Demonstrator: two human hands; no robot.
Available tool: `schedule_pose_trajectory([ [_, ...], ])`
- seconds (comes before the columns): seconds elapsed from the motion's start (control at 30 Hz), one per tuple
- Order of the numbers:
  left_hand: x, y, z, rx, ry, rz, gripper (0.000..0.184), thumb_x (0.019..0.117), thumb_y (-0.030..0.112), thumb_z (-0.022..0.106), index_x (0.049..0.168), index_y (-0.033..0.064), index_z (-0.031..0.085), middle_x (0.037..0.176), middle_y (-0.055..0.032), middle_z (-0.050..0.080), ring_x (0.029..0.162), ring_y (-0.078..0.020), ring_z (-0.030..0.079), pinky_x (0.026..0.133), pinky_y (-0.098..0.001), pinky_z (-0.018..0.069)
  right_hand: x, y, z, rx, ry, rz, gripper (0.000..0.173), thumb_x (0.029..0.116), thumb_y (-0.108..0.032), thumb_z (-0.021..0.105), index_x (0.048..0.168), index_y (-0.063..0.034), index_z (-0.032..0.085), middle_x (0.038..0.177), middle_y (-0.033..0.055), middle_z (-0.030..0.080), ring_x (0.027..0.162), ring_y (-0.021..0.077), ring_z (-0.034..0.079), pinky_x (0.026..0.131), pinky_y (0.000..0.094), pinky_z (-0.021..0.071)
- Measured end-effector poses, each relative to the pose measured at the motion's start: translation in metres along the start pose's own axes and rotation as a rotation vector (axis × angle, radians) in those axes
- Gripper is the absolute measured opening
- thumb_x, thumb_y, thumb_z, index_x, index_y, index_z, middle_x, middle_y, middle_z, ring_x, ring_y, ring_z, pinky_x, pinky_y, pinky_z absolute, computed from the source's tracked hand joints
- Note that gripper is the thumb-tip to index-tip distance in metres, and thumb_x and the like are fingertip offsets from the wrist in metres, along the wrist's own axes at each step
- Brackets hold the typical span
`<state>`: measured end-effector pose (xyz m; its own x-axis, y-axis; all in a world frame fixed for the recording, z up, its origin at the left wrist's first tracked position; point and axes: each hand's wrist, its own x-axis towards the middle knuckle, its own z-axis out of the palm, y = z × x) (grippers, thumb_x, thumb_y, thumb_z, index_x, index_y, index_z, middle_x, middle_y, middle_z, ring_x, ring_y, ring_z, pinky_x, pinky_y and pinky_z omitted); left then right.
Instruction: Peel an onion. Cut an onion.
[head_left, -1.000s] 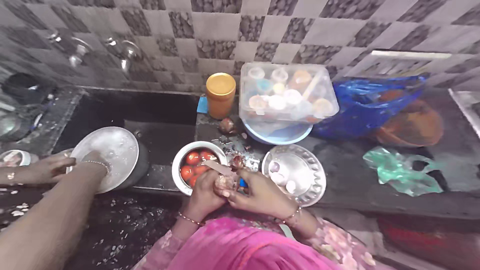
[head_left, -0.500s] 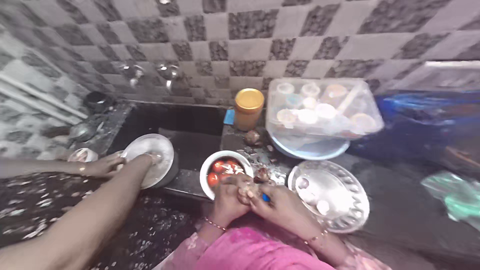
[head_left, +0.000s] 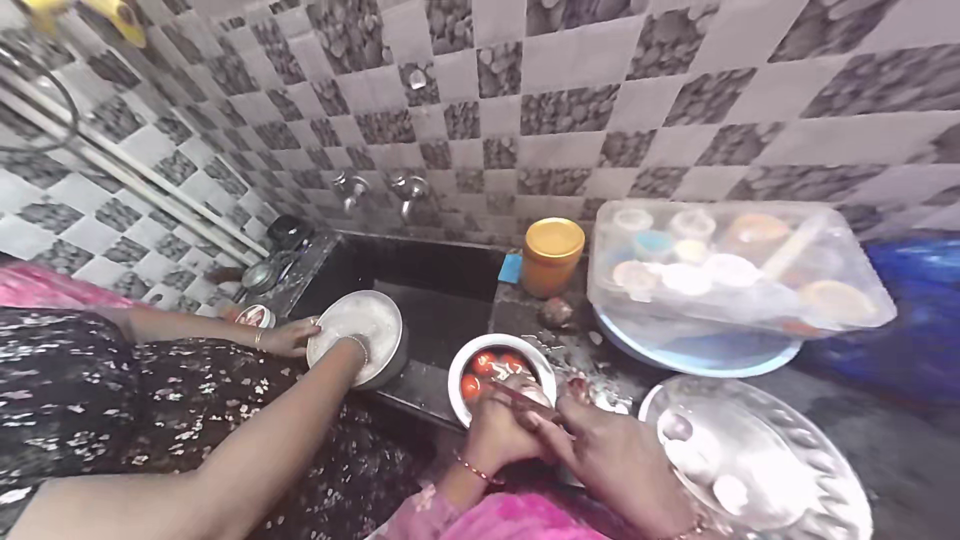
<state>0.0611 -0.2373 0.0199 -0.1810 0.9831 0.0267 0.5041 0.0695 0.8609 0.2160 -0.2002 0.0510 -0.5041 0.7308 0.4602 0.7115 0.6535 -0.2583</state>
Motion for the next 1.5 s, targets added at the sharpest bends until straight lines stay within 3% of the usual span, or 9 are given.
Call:
schedule_pose_trajectory([
  [0.23, 0.002, -0.017, -0.024, -0.488, -0.308, 0.207, 0.095, 0.0594, 0.014, 0.090, 0.137, -0.0145, 0.044, 0.117, -0.0146, 0.067, 0.097, -0.0086, 0.069, 0.086, -0.0259, 0.0585, 0.009, 0.014, -0.007, 0.143, -0.101, 0.101, 0.064, 0.0986, -0.062, 0.039, 0.071, -0.0107, 0.066, 0.052, 0.0073, 0.055, 0.046, 0.0284, 0.060, 0.040, 0.0476, 0.0428],
  [0.33, 0.001, -0.021, -0.034, -0.801, -0.410, 0.221, 0.091, 0.0624, 0.016, 0.094, 0.137, -0.0039, 0.045, 0.123, -0.0027, 0.067, 0.100, -0.0064, 0.070, 0.085, -0.0275, 0.0607, 0.011, 0.019, -0.010, 0.208, -0.100, 0.109, 0.065, 0.0989, -0.063, 0.039, 0.071, -0.0115, 0.065, 0.052, 0.0062, 0.055, 0.047, 0.0266, 0.060, 0.041, 0.0470, 0.0428],
  [0.77, -0.006, -0.007, -0.017, -0.875, -0.057, 0.024, 0.098, 0.0551, -0.006, 0.086, 0.142, -0.0034, 0.040, 0.118, -0.0016, 0.070, 0.101, -0.0103, 0.070, 0.089, -0.0293, 0.0603, -0.010, 0.009, -0.008, 0.135, 0.053, -0.078, 0.057, 0.1004, -0.057, 0.045, 0.068, -0.0128, 0.061, 0.049, 0.0033, 0.050, 0.041, 0.0223, 0.055, 0.035, 0.0405, 0.0392],
  [1.07, -0.007, -0.022, -0.029, -0.964, -0.008, 0.057, 0.107, 0.0566, 0.013, 0.091, 0.144, 0.0065, 0.030, 0.131, -0.0034, 0.061, 0.111, -0.0168, 0.067, 0.093, -0.0352, 0.0597, 0.000, 0.039, -0.007, 0.320, -0.051, 0.274, 0.052, 0.1024, -0.050, 0.048, 0.087, -0.0071, 0.073, 0.067, 0.0083, 0.067, 0.059, 0.0254, 0.066, 0.052, 0.0484, 0.0507],
  [1.13, -0.011, -0.021, -0.023, -1.069, -0.015, -0.011, 0.098, 0.0731, 0.019, 0.081, 0.150, 0.0058, 0.022, 0.134, -0.0063, 0.059, 0.114, -0.0200, 0.066, 0.095, -0.0377, 0.0580, 0.008, 0.058, -0.002, 0.185, -0.245, 0.404, 0.059, 0.1033, -0.055, 0.043, 0.093, -0.0051, 0.072, 0.074, 0.0144, 0.068, 0.069, 0.0341, 0.069, 0.060, 0.0551, 0.0514],
  [1.2, -0.012, -0.017, -0.017, -1.209, 0.017, -0.069, 0.116, 0.0701, 0.050, 0.087, 0.152, 0.0049, 0.019, 0.132, -0.0095, 0.060, 0.112, -0.0230, 0.067, 0.096, -0.0401, 0.0579, 0.018, 0.073, 0.003, 0.060, -0.508, 0.517, 0.063, 0.1043, -0.059, 0.038, 0.109, -0.0048, 0.071, 0.093, 0.0197, 0.073, 0.092, 0.0400, 0.071, 0.076, 0.0604, 0.0527],
  [1.27, -0.012, -0.017, -0.011, -1.313, 0.066, -0.105, 0.118, 0.0700, 0.066, 0.081, 0.154, 0.0048, 0.024, 0.129, -0.0124, 0.063, 0.109, -0.0259, 0.068, 0.092, -0.0426, 0.0583, 0.024, 0.084, 0.011, -0.029, -0.687, 0.582, 0.067, 0.1058, -0.061, 0.030, 0.119, -0.0068, 0.066, 0.108, 0.0197, 0.072, 0.106, 0.0396, 0.069, 0.085, 0.0612, 0.0517],
  [1.37, -0.012, -0.011, -0.007, -1.357, 0.157, -0.210, 0.073, 0.0989, 0.056, 0.049, 0.151, 0.0084, 0.029, 0.124, -0.0127, 0.062, 0.100, -0.0249, 0.069, 0.080, -0.0389, 0.0600, 0.026, 0.093, 0.022, -0.064, -0.777, 0.597, 0.063, 0.1104, -0.047, 0.021, 0.127, -0.0047, 0.065, 0.121, 0.0213, 0.069, 0.117, 0.0400, 0.065, 0.092, 0.0620, 0.0495],
  [1.5, -0.009, 0.001, -0.005, -1.331, 0.257, -0.305, 0.057, 0.1078, 0.045, 0.012, 0.151, 0.0119, 0.026, 0.121, -0.0121, 0.061, 0.092, -0.0216, 0.068, 0.072, -0.0332, 0.0586, 0.027, 0.100, 0.032, -0.102, -0.785, 0.603, 0.058, 0.1104, -0.048, 0.027, 0.124, -0.0060, 0.065, 0.121, 0.0207, 0.069, 0.116, 0.0396, 0.066, 0.091, 0.0621, 0.0503],
])
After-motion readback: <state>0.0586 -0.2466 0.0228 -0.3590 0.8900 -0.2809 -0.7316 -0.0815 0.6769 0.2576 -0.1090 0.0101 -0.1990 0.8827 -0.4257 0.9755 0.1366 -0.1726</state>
